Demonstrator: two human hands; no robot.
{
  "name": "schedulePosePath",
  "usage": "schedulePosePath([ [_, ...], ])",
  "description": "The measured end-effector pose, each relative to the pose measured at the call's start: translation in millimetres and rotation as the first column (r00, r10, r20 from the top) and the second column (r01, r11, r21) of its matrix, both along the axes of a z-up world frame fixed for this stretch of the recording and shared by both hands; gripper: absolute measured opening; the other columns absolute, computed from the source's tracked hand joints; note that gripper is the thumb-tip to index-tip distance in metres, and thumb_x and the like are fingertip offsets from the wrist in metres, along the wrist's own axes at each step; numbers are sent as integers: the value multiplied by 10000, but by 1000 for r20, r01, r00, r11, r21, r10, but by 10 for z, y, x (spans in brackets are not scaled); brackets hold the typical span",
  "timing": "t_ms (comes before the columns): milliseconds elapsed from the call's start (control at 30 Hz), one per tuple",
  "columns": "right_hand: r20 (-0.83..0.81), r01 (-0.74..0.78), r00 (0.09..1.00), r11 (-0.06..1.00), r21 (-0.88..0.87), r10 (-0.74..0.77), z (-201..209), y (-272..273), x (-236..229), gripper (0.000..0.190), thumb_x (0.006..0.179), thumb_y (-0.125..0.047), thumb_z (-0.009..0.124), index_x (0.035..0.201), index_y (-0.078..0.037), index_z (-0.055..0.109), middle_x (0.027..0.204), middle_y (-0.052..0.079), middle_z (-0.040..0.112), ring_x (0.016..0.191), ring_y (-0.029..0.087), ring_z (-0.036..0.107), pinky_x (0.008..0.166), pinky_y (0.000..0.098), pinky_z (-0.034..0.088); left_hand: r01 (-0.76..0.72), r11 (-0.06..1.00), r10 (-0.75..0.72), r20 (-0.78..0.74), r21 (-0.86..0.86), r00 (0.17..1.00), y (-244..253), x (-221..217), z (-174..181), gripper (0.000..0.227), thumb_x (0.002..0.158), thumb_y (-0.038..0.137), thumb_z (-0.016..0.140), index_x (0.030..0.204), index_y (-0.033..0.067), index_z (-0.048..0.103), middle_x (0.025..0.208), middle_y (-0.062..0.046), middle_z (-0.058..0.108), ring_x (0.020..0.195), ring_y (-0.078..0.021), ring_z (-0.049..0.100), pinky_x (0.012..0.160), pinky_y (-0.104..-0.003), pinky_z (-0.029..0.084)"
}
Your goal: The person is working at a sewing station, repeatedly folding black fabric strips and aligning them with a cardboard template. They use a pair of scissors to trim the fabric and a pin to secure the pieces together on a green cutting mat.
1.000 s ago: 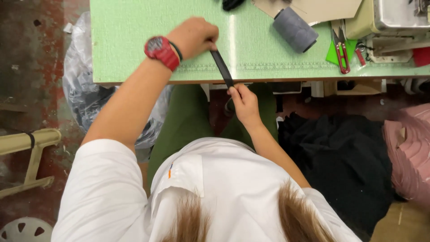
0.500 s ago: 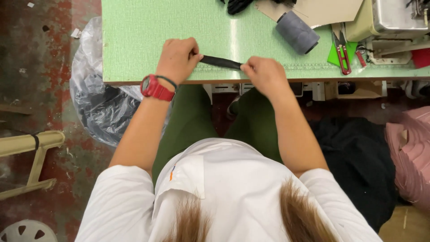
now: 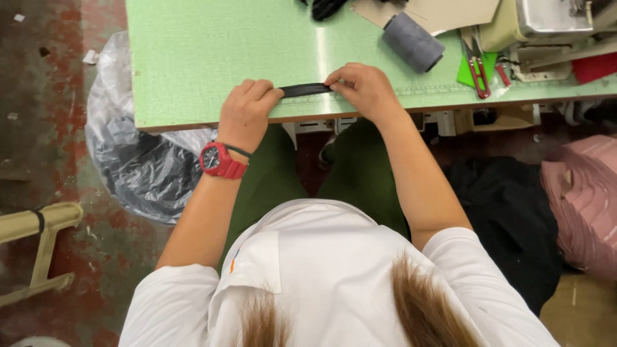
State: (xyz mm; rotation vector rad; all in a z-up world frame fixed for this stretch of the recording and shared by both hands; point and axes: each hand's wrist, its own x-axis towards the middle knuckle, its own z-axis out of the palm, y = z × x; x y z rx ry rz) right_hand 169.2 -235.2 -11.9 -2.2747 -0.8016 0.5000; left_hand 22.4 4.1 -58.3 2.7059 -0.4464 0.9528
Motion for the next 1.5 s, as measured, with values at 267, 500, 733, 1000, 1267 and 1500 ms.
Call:
schedulePosePath([
  [267, 369, -147, 923, 986, 78, 108, -170, -93, -26, 116, 997, -159, 714, 1086, -215, 761, 738, 7, 543, 719, 199, 603, 723, 374, 531, -368, 921, 374, -28, 125, 927, -474, -215, -75, 514, 1058, 573, 514, 1458, 259, 588, 1246, -177, 611, 1136, -405, 601, 997, -671, 368],
  [500, 434, -192, 873, 975, -113, 222, 34, -255, 74, 206, 1014, -197, 660, 1191, -175, 763, 904, 17, 672, 769, 224, 648, 588, 378, 469, -418, 854, 469, -110, 309, 876, -559, -298, -89, 882, 935, 839, 629, 1606, 316, 398, 1453, -155, 502, 1275, -397, 531, 996, -689, 422],
  [733, 227, 617, 618, 644, 452, -752, -5, -1478, 420, 89, 918, -124, 714, 981, -162, 763, 912, -19, 721, 694, 82, 542, 619, 238, 499, -425, 847, 478, -105, 320, 872, -557, -309, -65, 1028, 798, 783, 808, 1615, 314, 399, 1450, -152, 475, 1282, -388, 503, 1009, -716, 421],
  [1000, 714, 633, 530, 774, 26, -457, -389, -1717, 1022, 141, 957, -263, 758, 1029, -150, 805, 932, -18, 803, 809, 178, 744, 645, 372, 549, -440, 842, 485, -81, 314, 871, -566, -307, -91, 1035, 791, 777, 828, 1618, 318, 408, 1422, -168, 500, 1258, -399, 527, 1018, -706, 413],
  [1267, 765, 664, 643, 513, -544, -20, -669, -1537, 1839, 516, 890, -2, 683, 518, -184, 374, 453, -37, 309, 392, 153, 220, 372, 326, 190, -455, 832, 503, -84, 319, 860, -560, -306, -152, 1038, 782, 775, 786, 1625, 330, 378, 1445, -157, 517, 1282, -389, 517, 1025, -705, 402],
  [1500, 861, 754, 491, 431, -496, 133, -857, -1444, 2108, 468, 839, -135, 720, 477, -229, 438, 442, -102, 337, 398, 73, 256, 381, 270, 162, -459, 823, 514, -93, 334, 853, -571, -290, -138, 996, 779, 789, 761, 1599, 341, 413, 1445, -148, 516, 1288, -385, 523, 1026, -692, 408],
])
